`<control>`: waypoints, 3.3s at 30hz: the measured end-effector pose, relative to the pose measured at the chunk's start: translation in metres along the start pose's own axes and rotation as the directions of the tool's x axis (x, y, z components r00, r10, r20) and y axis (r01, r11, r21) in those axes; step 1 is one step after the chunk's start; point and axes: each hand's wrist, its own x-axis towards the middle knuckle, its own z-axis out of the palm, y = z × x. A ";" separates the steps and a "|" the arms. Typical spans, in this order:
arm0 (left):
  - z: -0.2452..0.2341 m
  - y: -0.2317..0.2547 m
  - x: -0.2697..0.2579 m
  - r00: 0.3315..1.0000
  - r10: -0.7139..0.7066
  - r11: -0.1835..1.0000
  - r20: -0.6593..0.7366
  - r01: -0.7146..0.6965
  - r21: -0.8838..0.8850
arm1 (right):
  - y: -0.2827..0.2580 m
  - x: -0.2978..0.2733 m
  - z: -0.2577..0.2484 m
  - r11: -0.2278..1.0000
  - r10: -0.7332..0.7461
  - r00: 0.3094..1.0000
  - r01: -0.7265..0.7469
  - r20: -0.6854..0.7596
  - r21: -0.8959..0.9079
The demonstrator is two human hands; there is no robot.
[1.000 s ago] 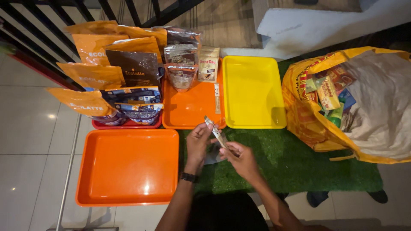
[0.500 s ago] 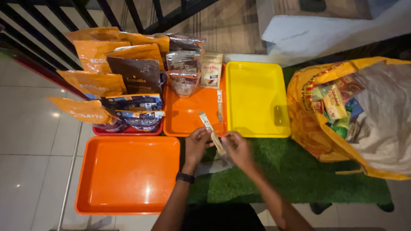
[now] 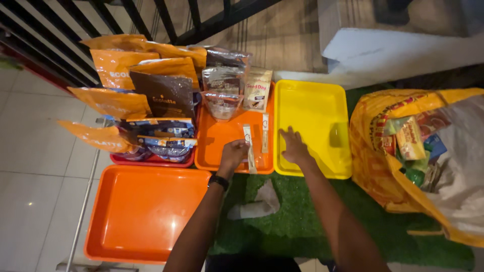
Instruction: The person takes small snack packets from a large yellow bag, wipes them with a grey cloth, and places them into an orange tray. The person repeats this process for several items.
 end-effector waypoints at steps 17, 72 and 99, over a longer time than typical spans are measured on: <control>0.032 -0.008 0.103 0.972 0.172 0.956 -0.160 -0.125 0.266 | 0.014 0.016 0.004 0.990 -0.001 0.992 -0.016 0.124 0.137; 0.065 0.029 0.065 0.909 0.332 0.727 -0.250 -0.079 0.682 | 0.008 0.010 0.001 0.976 0.028 0.989 -0.058 0.142 0.211; 0.067 0.037 0.060 0.919 0.314 0.723 -0.238 -0.069 0.687 | 0.007 0.009 -0.002 0.977 0.029 0.988 -0.060 0.152 0.206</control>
